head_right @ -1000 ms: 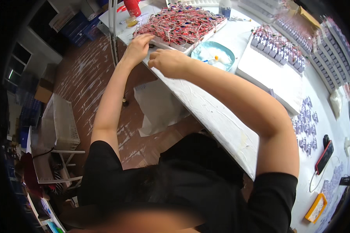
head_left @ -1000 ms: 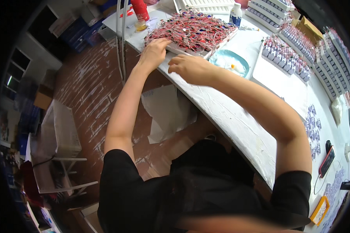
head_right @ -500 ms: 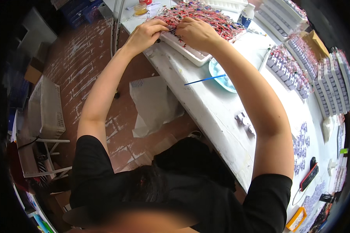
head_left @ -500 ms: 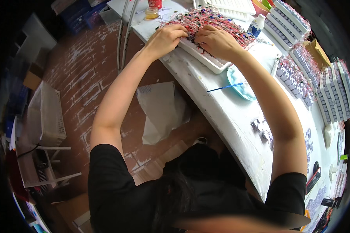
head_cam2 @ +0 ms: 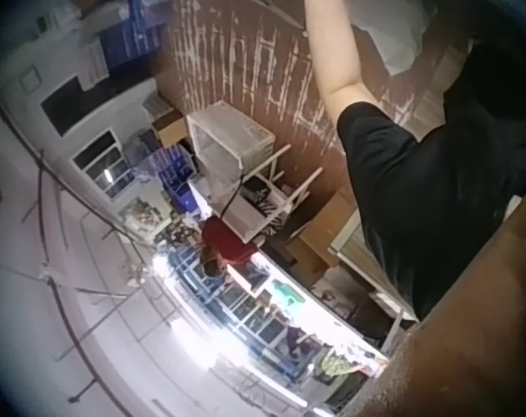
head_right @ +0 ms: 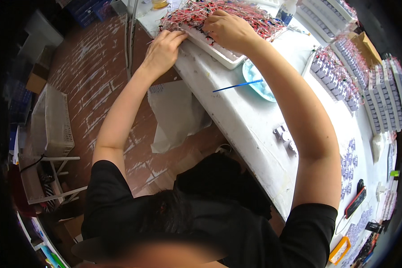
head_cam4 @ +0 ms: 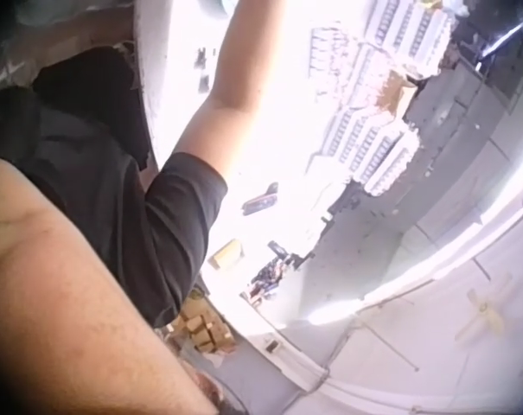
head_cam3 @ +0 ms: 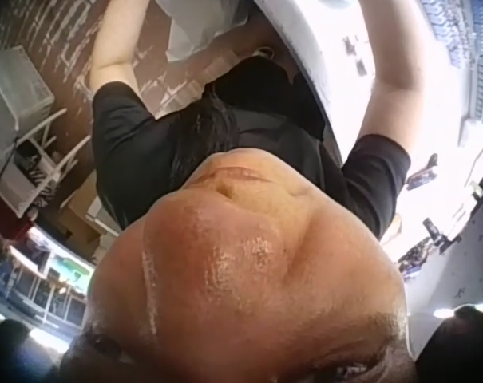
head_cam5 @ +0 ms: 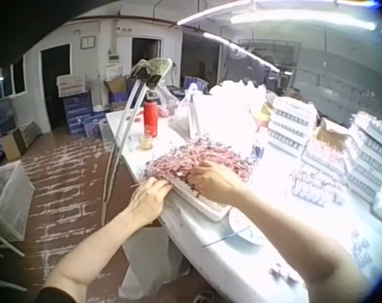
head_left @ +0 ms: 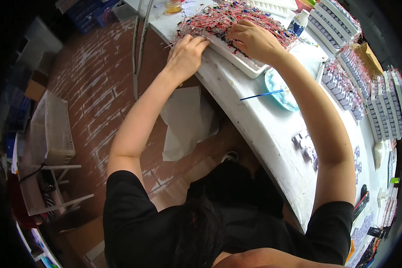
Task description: The person assembles small electronic components and wires into plastic housings by hand at a workbench.
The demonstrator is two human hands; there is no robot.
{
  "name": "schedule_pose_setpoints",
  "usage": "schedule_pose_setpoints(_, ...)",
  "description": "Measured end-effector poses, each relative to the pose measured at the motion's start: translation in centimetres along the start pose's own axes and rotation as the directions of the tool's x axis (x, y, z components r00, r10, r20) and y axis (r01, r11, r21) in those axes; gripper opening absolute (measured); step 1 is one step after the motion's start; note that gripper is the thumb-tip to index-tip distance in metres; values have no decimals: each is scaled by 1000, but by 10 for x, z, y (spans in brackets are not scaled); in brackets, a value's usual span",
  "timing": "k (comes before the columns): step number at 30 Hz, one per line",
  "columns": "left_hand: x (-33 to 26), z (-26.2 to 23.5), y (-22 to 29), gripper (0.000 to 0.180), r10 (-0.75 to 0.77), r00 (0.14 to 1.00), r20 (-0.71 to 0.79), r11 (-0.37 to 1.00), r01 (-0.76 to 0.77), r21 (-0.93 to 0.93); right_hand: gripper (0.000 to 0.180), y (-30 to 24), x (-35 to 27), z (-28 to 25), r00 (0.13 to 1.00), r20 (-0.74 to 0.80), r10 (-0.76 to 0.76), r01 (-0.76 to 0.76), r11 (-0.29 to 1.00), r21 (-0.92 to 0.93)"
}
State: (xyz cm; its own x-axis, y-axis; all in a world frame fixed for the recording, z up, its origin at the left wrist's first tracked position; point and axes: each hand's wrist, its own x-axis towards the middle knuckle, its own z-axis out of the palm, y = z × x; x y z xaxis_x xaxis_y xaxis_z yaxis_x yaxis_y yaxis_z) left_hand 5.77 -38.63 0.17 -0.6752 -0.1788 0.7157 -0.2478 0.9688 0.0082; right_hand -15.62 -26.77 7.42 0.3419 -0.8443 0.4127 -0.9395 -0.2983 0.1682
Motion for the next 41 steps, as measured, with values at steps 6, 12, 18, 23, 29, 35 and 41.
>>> schedule_pose_setpoints(6,5,-5,-23,26,137,990,-43,971,-125,206,20,0,-1,5,998,-27,51,-50,997,53)
schedule_pose_setpoints(12,8,-22,-17,24,-154,973,-171,953,100,-287,17,-12,0,8,991,-130,25,-46,986,-159)
schedule_pose_setpoints(18,-1,-23,-45,26,-736,673,-72,538,517,-666,14,-57,32,18,971,-83,-225,196,944,-264)
schedule_pose_setpoints(23,-1,-31,-29,26,-782,605,-149,474,423,-772,20,-63,42,61,949,17,-315,300,885,-356)
schedule_pose_setpoints(29,-24,-36,-14,25,-785,607,-121,417,375,-828,20,-40,43,69,953,92,-288,299,851,-432)
schedule_pose_setpoints(35,-36,-19,-3,23,-751,660,-29,409,430,-805,31,-36,71,67,967,41,-250,247,897,-367)
schedule_pose_setpoints(41,-30,-7,3,21,-663,748,22,586,537,-607,45,-11,86,65,999,-24,-38,25,915,-403)
